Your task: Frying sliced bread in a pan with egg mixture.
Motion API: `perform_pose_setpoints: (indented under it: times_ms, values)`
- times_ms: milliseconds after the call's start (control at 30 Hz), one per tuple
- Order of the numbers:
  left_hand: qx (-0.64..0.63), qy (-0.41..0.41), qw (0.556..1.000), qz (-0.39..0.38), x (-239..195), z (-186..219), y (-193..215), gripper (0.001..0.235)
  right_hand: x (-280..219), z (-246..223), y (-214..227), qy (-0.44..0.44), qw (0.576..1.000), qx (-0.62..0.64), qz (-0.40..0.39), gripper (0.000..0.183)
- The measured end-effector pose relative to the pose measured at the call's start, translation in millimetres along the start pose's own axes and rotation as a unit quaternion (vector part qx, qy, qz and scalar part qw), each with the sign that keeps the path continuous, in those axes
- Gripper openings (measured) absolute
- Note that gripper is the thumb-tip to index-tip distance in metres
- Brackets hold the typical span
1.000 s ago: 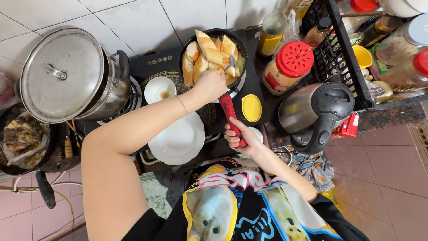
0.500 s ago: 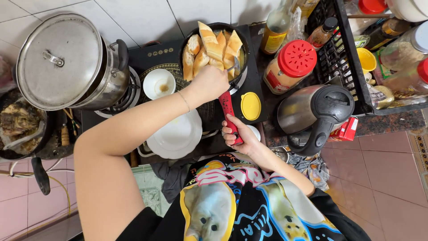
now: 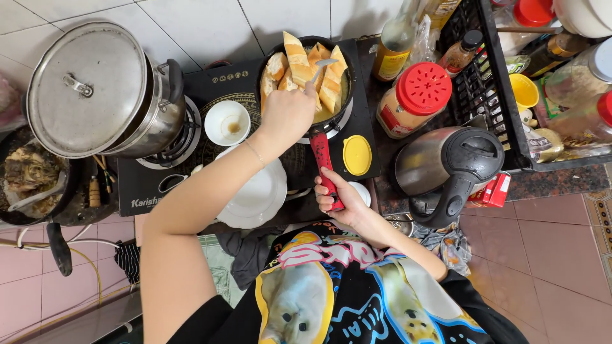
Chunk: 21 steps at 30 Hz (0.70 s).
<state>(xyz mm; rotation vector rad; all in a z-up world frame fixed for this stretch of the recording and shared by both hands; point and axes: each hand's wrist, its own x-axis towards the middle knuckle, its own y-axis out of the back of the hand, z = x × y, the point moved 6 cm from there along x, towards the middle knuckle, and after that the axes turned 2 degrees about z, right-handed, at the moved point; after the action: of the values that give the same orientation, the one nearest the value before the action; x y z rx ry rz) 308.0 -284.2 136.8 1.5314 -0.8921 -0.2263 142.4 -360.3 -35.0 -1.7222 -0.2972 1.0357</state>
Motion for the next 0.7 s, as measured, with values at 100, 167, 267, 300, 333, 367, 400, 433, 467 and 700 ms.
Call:
perform_pose_setpoints:
  times_ms: [100,167,267,300,333,367,400,433,467,700]
  values:
    - [-0.01,0.034,0.999,-0.039,-12,15,-34,0.036,1,1,2,-0.004,1.0,0.002,-0.005,0.031]
    - [0.001,0.041,0.998,-0.041,-19,36,-37,0.041,2,0,2,-0.007,1.0,0.002,-0.006,0.03]
    - [0.024,0.046,0.997,-0.05,-28,59,-52,0.049,2,1,3,-0.006,1.0,-0.001,-0.002,0.03]
    - [0.037,0.043,0.997,-0.055,-30,66,-59,0.053,2,0,4,-0.002,1.0,-0.004,0.003,0.03]
    - [0.037,0.045,0.997,-0.056,-32,68,-66,0.053,2,2,4,-0.004,1.0,-0.004,0.003,0.03]
    - [0.029,0.039,0.997,-0.065,-32,70,-74,0.052,2,0,4,0.0,1.0,-0.007,0.002,0.03]
    - [0.02,0.033,0.996,-0.074,-32,72,-82,0.051,2,-2,3,0.005,1.0,-0.009,0.0,0.03]
    - [0.021,0.035,0.996,-0.075,-33,71,-88,0.051,2,-1,3,0.002,1.0,-0.01,0.0,0.03]
    - [0.014,0.031,0.995,-0.089,-34,71,-95,0.052,2,0,3,0.0,1.0,-0.007,-0.002,0.03]
    - [-0.005,0.062,0.994,-0.088,-11,39,-71,0.02,7,0,10,-0.01,1.0,0.005,-0.013,0.03]
